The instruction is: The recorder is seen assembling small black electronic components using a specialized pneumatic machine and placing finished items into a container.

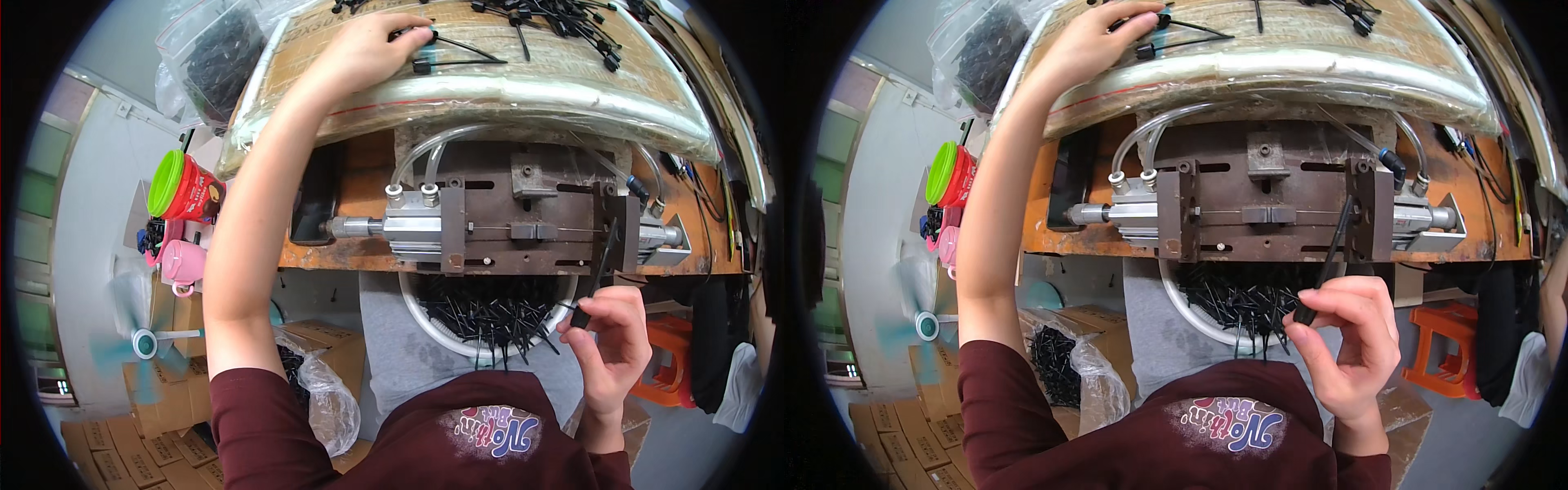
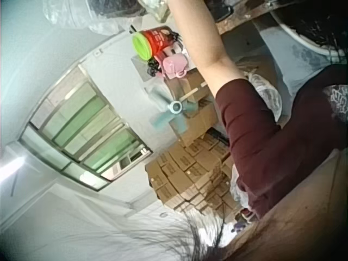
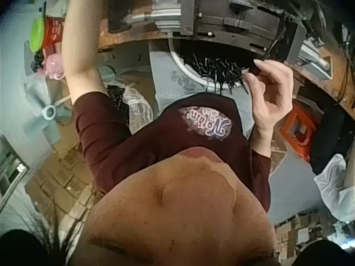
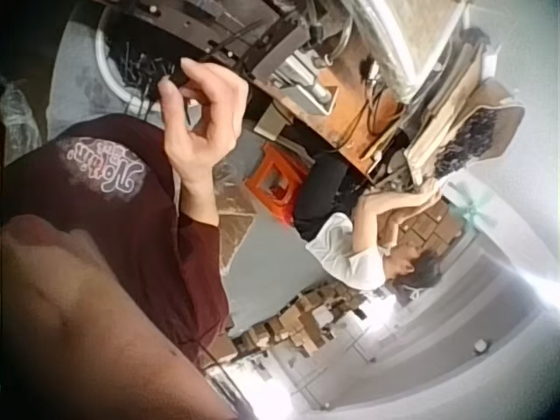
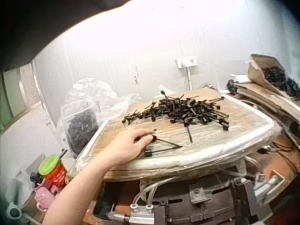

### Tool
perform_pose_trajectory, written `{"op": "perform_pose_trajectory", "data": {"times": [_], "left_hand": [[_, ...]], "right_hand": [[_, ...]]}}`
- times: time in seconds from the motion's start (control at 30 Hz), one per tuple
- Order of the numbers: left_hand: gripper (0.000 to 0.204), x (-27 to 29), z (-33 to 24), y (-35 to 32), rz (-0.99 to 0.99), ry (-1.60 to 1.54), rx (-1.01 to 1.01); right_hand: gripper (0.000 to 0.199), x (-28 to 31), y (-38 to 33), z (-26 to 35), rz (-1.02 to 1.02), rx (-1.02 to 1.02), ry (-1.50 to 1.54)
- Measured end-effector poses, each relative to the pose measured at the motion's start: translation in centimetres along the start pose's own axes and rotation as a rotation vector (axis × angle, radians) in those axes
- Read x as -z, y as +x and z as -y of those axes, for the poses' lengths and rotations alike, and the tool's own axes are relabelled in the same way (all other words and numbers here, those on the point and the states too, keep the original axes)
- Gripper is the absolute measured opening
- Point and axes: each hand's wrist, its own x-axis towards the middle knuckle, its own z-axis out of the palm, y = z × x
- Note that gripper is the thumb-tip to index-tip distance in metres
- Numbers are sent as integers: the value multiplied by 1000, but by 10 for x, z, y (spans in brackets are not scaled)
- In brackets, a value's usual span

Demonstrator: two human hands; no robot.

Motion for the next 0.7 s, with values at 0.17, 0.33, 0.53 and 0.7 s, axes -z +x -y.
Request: {"op": "perform_pose_trajectory", "data": {"times": [0.17, 0.33, 0.53, 0.7], "left_hand": [[51, 42, -31, -10, 232, 24, 224], [40, 43, -36, -30, 234, 177, 163], [31, 49, -46, -33, 147, 216, 87], [23, 52, -47, -32, 150, 297, 18]], "right_hand": [[31, 3, 13, -10, 63, 190, -371], [28, -7, 29, -25, 228, 333, -534], [21, -18, 29, -22, 316, 365, -809], [22, -21, 37, -21, 337, 405, -898]]}}
